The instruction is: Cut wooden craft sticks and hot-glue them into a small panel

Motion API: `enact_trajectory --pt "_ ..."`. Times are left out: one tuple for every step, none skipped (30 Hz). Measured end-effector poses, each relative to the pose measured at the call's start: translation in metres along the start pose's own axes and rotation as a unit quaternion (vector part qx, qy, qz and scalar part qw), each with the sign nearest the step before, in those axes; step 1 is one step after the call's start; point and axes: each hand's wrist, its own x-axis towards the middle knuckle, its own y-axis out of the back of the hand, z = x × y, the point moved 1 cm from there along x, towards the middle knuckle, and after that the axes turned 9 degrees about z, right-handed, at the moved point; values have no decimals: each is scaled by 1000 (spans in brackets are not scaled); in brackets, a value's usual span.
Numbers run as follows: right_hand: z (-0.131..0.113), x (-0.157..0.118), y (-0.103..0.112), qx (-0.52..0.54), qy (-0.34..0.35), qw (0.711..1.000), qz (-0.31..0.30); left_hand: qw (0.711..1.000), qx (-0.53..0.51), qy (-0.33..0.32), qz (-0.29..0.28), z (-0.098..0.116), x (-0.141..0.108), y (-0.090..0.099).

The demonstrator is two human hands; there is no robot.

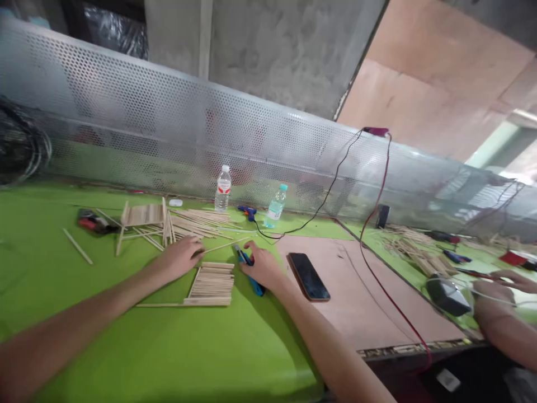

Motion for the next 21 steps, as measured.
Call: enact_trajectory --pt "2 0 -1 1 -5 1000 0 1000 3 2 -3 1 0 1" --pt "3 0 -1 0 -10 1000 2 1000 4 2 -2 1 0 1" --pt "4 0 -2 -3 -16 1000 3 1000 3 4 -1 2 0 2" --pt "5 0 -3 -6 -20 1000 4 1000 3 6 1 3 0 4" --pt "6 0 -3 -10 -24 1000 4 1000 4 11 0 5 0 5" --pt "7 0 -3 -14 -27 1000 2 1000 5 16 -1 6 0 6" --pt "8 0 -3 -17 -28 999 -1 1000 6 19 -2 7 0 7" --pt "9 0 -2 -18 -27 999 -5 1000 6 20 -4 7 0 8" --pt "10 0 0 -18 -24 999 -11 1000 5 18 -3 8 0 8" --pt "10 -1 1 -16 -20 1000 -16 1000 4 16 0 8 0 9" --pt "11 -2 3 -13 -15 1000 -20 1000 2 15 5 8 1 9" --pt "11 -3 4 -8 -10 1000 -24 1000 0 16 10 8 1 9" --pt "11 -3 5 -3 -7 1000 -26 1000 -1 20 15 7 1 9" --pt "11 -4 5 2 -5 1000 -26 999 -3 25 19 7 1 9" --pt "11 -4 6 6 -5 1000 -25 999 -5 29 21 6 2 10" --pt "11 -4 6 10 -6 1000 -23 999 -6 32 22 6 2 11" --pt "11 -3 6 13 -8 1000 -19 999 -7 32 23 6 2 12" --pt "12 -3 6 16 -11 1000 -15 999 -7 32 24 6 3 13" --pt "12 -2 6 18 -14 1000 -10 999 -7 32 26 6 3 14" --pt "13 -1 7 20 -17 1000 -5 999 -6 32 29 6 3 15" --pt "14 0 7 21 -19 1000 1 999 -6 31 33 7 3 15"
